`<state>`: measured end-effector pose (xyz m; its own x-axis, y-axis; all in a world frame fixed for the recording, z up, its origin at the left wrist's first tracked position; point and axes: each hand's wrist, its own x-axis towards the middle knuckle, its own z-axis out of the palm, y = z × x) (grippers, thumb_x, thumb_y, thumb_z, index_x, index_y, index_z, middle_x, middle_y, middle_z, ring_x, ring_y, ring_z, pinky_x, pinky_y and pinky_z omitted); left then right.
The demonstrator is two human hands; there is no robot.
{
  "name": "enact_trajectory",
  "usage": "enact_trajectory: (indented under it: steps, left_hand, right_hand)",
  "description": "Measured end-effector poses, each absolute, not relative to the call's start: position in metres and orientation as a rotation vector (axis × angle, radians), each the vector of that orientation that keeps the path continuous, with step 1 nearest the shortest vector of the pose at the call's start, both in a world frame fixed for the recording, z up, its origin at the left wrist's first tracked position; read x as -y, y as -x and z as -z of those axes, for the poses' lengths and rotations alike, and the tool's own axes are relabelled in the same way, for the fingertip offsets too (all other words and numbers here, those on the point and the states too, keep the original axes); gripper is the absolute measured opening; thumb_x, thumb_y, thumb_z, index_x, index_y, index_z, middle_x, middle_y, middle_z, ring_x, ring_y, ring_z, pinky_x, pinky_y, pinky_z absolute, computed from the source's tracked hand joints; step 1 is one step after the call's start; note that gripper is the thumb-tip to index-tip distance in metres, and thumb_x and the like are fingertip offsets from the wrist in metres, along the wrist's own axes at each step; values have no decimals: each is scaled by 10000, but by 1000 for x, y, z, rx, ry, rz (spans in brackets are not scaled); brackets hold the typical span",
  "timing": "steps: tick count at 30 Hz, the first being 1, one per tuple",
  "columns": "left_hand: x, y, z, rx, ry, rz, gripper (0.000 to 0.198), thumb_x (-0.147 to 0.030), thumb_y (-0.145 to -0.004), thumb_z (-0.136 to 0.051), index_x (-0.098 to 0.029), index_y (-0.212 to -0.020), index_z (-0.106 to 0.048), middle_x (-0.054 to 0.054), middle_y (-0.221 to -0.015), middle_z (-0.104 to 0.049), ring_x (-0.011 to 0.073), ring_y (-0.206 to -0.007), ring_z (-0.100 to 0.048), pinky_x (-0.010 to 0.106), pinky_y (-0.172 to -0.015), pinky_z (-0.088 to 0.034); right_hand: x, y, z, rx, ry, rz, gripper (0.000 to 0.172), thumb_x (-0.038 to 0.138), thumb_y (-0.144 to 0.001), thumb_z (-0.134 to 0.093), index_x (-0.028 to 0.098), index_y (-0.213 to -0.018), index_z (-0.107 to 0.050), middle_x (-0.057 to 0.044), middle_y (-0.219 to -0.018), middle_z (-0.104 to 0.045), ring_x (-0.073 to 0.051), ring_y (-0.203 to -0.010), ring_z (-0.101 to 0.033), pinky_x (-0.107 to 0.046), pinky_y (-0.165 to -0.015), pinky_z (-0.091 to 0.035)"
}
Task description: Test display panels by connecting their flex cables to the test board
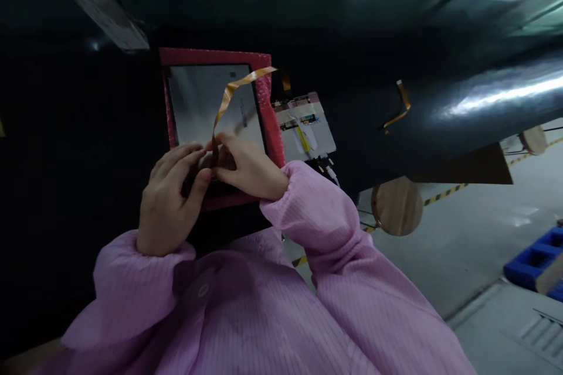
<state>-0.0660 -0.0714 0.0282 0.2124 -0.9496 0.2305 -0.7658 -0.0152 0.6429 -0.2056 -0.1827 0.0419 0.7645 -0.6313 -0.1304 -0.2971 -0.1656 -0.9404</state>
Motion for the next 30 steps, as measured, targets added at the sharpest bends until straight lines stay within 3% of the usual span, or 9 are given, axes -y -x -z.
enact_trajectory:
  steps: [5, 13, 18, 24, 30]
  left_hand:
    - [62, 62, -11, 1765, -1782, 351, 491, -392, -1027, -389, -152, -1449, -461, 170, -1512, -472, 300, -1467, -372, 568, -1190, -355]
    - [29, 65, -6, 1886, -1816, 195, 675, -294, -976, -531, -255, -1575, -224, 150, -1570, -392, 326, -1480, -344, 592, -1178, -371]
    - [25, 64, -5, 1891, -1811, 185, 657, -292, -981, -519, -257, -1572, -233, 145, -1570, -393, 318, -1490, -325, 593, -1181, -362]
    - [28, 52, -5, 1848, -1784, 332, 552, -331, -1000, -469, -222, -1527, -345, 140, -1565, -406, 302, -1496, -316, 587, -1193, -338]
    - [24, 47, -10, 1823, -1750, 440, 556, -347, -948, -574, -208, -1464, -423, 130, -1554, -426, 298, -1495, -319, 543, -1210, -332]
  right_hand:
    - [180, 209, -36, -732, 1648, 424, 323, 101, -835, -671, 168, -1106, -508, 28, -833, -618, -107, -768, -605, -253, -759, -493]
    - [163, 215, -45, -737, 1605, 416, 349, 91, -843, -677, 171, -1147, -525, 5, -877, -642, -119, -813, -621, -265, -789, -522]
    - [159, 210, -43, -738, 1604, 435, 317, 62, -840, -663, 162, -1112, -534, 16, -848, -621, -109, -785, -607, -249, -770, -511]
    - [165, 202, -42, -757, 1656, 402, 156, 98, -837, -680, 162, -905, -555, 6, -846, -627, -110, -782, -607, -238, -752, -499]
    - [171, 202, -40, -667, 1707, 301, 103, 142, -826, -690, 160, -861, -595, 7, -813, -624, -123, -759, -593, -251, -734, -494]
